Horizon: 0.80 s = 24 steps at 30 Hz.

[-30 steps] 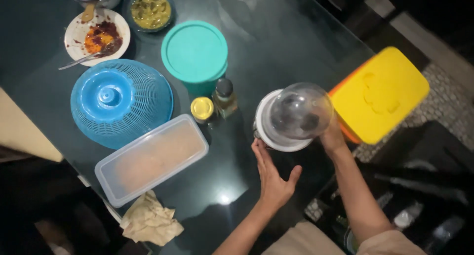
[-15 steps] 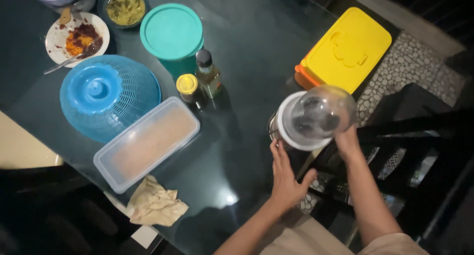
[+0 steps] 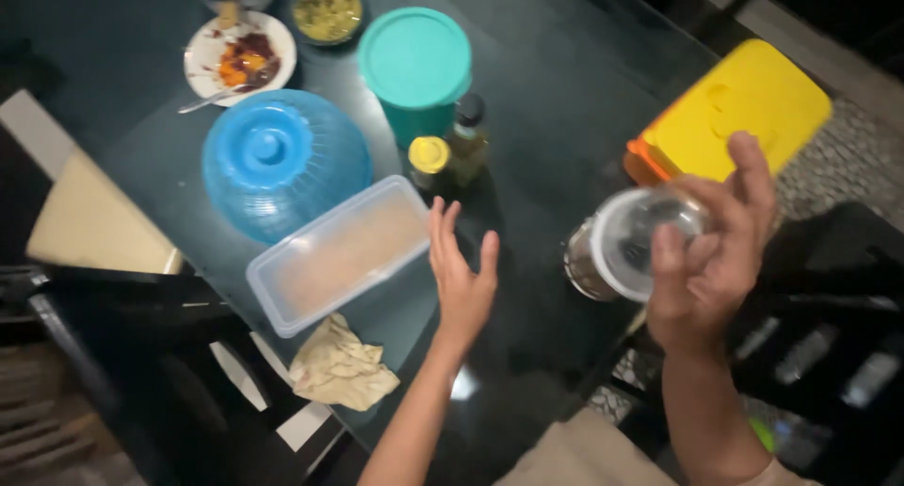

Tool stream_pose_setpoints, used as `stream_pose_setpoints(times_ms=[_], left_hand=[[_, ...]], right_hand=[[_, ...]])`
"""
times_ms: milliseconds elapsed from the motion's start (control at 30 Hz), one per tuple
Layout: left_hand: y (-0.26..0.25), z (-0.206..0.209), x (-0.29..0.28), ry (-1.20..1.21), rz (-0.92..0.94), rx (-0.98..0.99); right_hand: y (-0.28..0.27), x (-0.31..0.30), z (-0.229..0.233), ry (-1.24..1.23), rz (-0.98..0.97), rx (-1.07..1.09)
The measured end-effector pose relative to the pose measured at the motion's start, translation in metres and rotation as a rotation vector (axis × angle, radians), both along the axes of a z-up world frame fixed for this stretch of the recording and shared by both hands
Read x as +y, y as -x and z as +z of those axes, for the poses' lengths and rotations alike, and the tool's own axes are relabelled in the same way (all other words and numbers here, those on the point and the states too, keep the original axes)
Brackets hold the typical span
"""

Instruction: Wiping down a glass-top dining table with a cloth and organizing containers.

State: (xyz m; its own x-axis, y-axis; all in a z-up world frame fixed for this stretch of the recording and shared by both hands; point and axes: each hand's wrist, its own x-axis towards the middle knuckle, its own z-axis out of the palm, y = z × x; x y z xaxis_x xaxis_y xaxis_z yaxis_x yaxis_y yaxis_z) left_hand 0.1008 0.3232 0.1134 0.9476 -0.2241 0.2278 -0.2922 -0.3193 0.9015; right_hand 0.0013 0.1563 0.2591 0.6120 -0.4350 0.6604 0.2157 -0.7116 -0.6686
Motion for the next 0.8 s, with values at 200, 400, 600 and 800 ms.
stream_pose_setpoints(times_ms=[200,400,600,800], left_hand=[[-0.06,-0.002,0.012,-0.052,0.059,-0.051],[-0.105,-0.018,0.008,-0.018,0.028,-0.025],[-0.122,-0.018,-0.002,0.048,0.0,0.06],[-0.127,-0.026,-0.009,0.066,0.039,0.118]], right_hand=[[-0.069,0.021,-0.025,-0.092,0.212,0.102],[-0.147,0.035,-0.085,-0.188,0.226,0.28],[-0.179,0.032,-0.129,-0.308,0.17,0.329],[-0.187,0.029,-0.134,-0.196,0.046,0.337]])
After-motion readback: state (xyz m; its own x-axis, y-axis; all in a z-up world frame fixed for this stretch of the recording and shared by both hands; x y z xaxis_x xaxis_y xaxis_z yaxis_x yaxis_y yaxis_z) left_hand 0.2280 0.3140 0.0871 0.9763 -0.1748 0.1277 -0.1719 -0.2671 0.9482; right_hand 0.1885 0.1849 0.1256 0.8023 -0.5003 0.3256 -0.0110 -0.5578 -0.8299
